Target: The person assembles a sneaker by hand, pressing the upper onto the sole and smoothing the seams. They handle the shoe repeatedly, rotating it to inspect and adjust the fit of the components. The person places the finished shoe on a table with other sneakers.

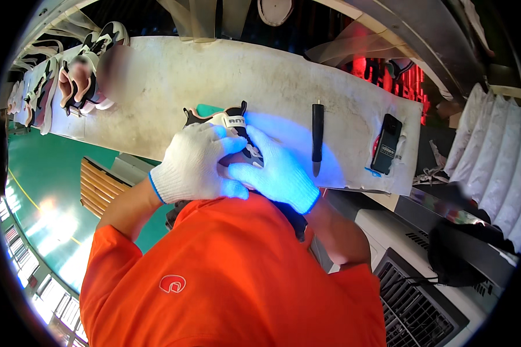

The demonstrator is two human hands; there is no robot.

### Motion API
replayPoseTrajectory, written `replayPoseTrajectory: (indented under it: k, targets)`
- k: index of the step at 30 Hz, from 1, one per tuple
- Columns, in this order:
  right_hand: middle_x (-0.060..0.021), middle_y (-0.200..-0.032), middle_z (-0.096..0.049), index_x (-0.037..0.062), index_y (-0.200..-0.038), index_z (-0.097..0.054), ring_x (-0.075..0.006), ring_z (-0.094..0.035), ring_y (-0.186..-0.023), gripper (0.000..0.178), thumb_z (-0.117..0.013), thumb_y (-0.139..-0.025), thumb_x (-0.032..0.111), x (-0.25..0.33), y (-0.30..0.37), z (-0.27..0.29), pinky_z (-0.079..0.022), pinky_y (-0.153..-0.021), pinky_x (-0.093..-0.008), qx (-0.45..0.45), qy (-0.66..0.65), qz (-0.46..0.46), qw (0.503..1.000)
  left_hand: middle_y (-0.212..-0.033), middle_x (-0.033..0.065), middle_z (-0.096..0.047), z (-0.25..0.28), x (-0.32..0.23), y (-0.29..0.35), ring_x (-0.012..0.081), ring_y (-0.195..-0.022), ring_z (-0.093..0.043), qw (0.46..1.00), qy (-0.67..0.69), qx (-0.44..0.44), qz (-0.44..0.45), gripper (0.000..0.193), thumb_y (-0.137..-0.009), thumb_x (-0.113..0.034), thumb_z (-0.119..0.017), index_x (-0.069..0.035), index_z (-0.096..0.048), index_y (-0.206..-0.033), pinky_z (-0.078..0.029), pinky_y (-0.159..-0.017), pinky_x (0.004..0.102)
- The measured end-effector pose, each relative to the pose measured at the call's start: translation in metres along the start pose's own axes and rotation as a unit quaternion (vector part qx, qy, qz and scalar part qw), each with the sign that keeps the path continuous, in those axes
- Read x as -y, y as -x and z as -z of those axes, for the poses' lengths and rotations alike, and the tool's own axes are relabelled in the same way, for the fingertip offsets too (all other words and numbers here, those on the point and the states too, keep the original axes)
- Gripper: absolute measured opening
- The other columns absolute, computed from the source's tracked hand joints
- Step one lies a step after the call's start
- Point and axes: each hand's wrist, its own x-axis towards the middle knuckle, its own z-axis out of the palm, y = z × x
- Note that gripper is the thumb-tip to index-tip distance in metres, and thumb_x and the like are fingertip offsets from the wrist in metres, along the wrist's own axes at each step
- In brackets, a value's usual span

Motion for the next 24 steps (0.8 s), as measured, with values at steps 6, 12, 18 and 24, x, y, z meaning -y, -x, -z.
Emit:
replayPoseTrajectory:
  k: [6, 12, 18, 24]
  targets:
    - [-0.0238, -0.13, -0.078, 0.0019, -0.151, -0.063, -0.0352, -0.078, -0.115, 0.07, -0.086, -0.096, 0.038, -0.019, 0.004, -0.021, -0.06, -0.101, -0.0431, -0.225, 0.138, -0.024, 0.964, -0.12, 0.0096, -0.075, 0.018, 0.052, 0.01, 0.0225, -0.108, -0.073, 0.873, 0.481, -0.024, 0.082, 0.075, -0.086, -0.032, -0.092, 0.003, -0.064, -0.146, -0.06, -0.098, 0.0387]
    - [-0.0262, -0.137, -0.077, -0.008, -0.148, -0.064, -0.0352, -0.076, -0.128, 0.063, -0.087, -0.096, 0.019, -0.05, 0.037, -0.062, -0.058, -0.11, -0.0433, -0.425, 0.136, 0.174, 0.878, -0.138, 0.0171, -0.073, 0.015, 0.117, 0.089, 0.0279, -0.127, -0.072, 0.946, 0.265, -0.137, 0.125, 0.063, -0.094, -0.006, -0.076, 0.005, -0.059, -0.153, -0.057, -0.11, 0.0408]
    - [-0.013, -0.116, -0.082, -0.0061, -0.129, -0.076, -0.0212, -0.077, -0.107, 0.027, -0.066, -0.111, 0.013, -0.066, -0.035, -0.017, -0.059, -0.098, -0.0345, -0.337, 0.0, 0.245, 0.909, -0.146, 0.0256, -0.07, 0.021, 0.098, 0.058, 0.0434, -0.136, -0.068, 0.984, -0.047, -0.16, -0.063, 0.071, -0.089, -0.029, -0.084, -0.006, -0.064, -0.153, -0.057, -0.113, 0.0486]
    - [-0.014, -0.11, -0.08, -0.0042, -0.121, -0.075, -0.0256, -0.076, -0.104, 0.072, -0.048, -0.117, 0.063, -0.065, -0.07, 0.004, -0.061, -0.091, -0.042, -0.239, -0.412, 0.117, 0.871, -0.119, 0.0222, -0.08, 0.084, 0.036, 0.014, 0.045, -0.106, -0.077, 0.993, -0.087, -0.034, -0.074, 0.077, -0.077, -0.041, -0.092, -0.011, -0.07, -0.145, -0.062, -0.092, 0.0509]
